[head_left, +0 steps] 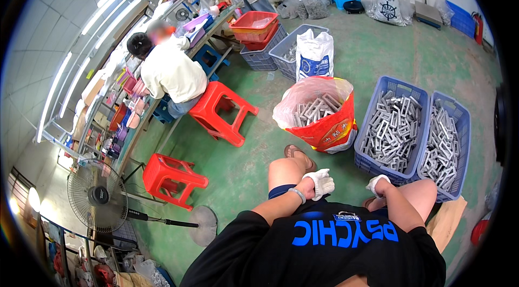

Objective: The person picks up metal brackets from a blue crate by hand and puts them into a white bag, then picks up a red bag and moves across the room to a table.

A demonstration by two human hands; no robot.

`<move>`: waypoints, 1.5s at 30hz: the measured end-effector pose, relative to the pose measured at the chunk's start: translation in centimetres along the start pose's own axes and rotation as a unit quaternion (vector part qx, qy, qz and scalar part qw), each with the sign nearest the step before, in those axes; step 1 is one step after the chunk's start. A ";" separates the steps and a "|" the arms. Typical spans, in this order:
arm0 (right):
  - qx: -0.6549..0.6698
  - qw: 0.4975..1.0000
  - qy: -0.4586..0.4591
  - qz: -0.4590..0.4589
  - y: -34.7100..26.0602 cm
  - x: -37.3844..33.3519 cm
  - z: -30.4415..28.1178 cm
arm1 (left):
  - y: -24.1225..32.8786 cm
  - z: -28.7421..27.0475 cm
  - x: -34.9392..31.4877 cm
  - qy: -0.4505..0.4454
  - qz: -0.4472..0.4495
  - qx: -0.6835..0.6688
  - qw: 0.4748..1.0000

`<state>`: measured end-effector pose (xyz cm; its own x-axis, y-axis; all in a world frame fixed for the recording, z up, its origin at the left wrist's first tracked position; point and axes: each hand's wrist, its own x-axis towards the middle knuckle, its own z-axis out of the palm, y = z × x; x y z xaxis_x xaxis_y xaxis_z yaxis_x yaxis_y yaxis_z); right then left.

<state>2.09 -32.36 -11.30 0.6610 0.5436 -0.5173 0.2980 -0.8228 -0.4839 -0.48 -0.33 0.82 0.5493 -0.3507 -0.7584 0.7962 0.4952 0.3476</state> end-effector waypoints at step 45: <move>0.746 0.604 0.158 0.232 3.0 0.6 -1.5 | -3.1 7.5 0.0 0.021 -0.050 0.230 0.972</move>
<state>4.43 -34.73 -11.99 0.6044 0.0594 -0.7944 -0.7657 0.3186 -0.5588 -1.06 -7.77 3.87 0.4602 -0.3406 -0.8198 0.8795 0.0486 0.4735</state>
